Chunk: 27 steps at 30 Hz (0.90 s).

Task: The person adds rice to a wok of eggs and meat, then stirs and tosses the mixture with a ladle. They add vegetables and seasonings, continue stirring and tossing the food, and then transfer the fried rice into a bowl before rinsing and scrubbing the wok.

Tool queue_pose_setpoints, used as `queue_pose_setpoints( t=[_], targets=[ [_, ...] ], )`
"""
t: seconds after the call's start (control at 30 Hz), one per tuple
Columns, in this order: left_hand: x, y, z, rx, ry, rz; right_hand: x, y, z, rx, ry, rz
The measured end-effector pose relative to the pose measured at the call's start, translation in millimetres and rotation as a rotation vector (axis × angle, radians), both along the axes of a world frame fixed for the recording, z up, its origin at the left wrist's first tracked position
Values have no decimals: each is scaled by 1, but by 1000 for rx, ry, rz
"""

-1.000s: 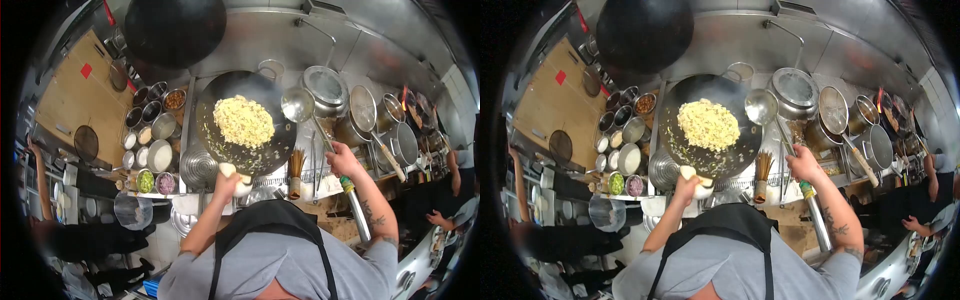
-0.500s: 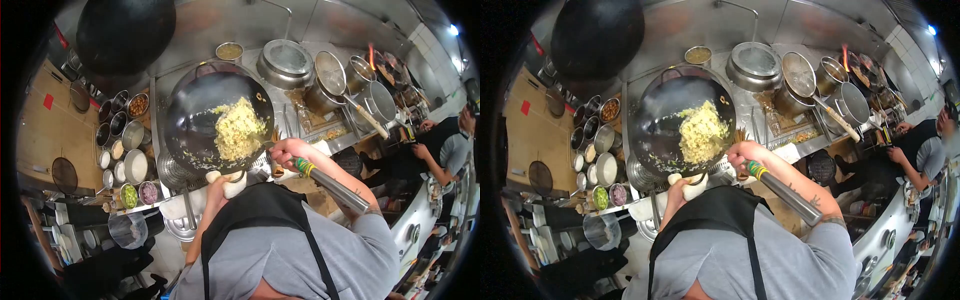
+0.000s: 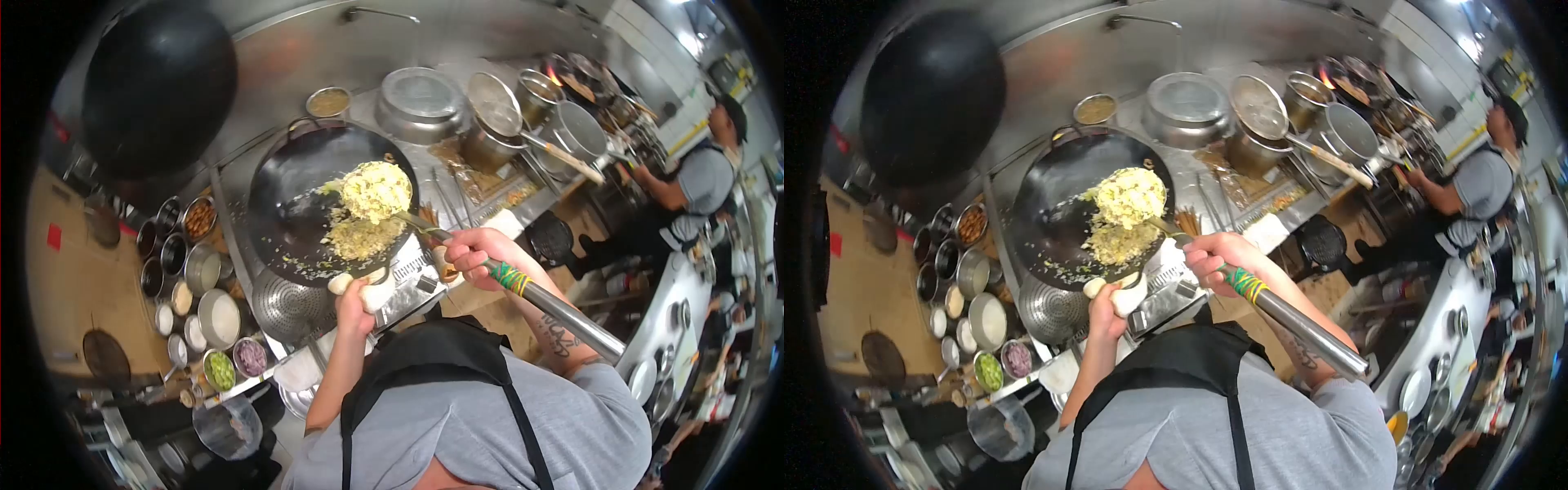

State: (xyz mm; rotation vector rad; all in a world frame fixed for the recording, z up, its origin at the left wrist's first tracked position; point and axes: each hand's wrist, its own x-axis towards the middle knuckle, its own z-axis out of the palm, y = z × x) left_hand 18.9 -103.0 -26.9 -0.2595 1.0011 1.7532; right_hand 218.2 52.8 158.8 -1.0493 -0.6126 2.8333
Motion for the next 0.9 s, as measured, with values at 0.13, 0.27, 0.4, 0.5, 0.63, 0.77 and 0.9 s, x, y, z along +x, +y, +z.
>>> queue_pose_setpoints(
  t=[0.13,0.27,0.4,0.5,0.63,0.77,0.9],
  targets=[
    [-15,3,-17,10,16,-59,56,-33,2,-115,175,-228],
    [-35,-3,-16,4,-2,-215,128,-82,1,-143,257,-444],
    [-59,-10,-26,-41,39,-310,196,-138,-11,-22,115,-702],
    [-74,-16,-37,-72,93,-359,255,-173,-32,-69,74,-885],
    [-81,-16,-58,-167,286,-298,345,-220,-40,-104,-74,-1153],
    [-91,-14,-70,-86,314,-343,437,-262,-7,-143,-239,-1423],
    [-91,-4,-65,-51,393,-341,542,-287,-3,26,-610,-1514]
  ],
)
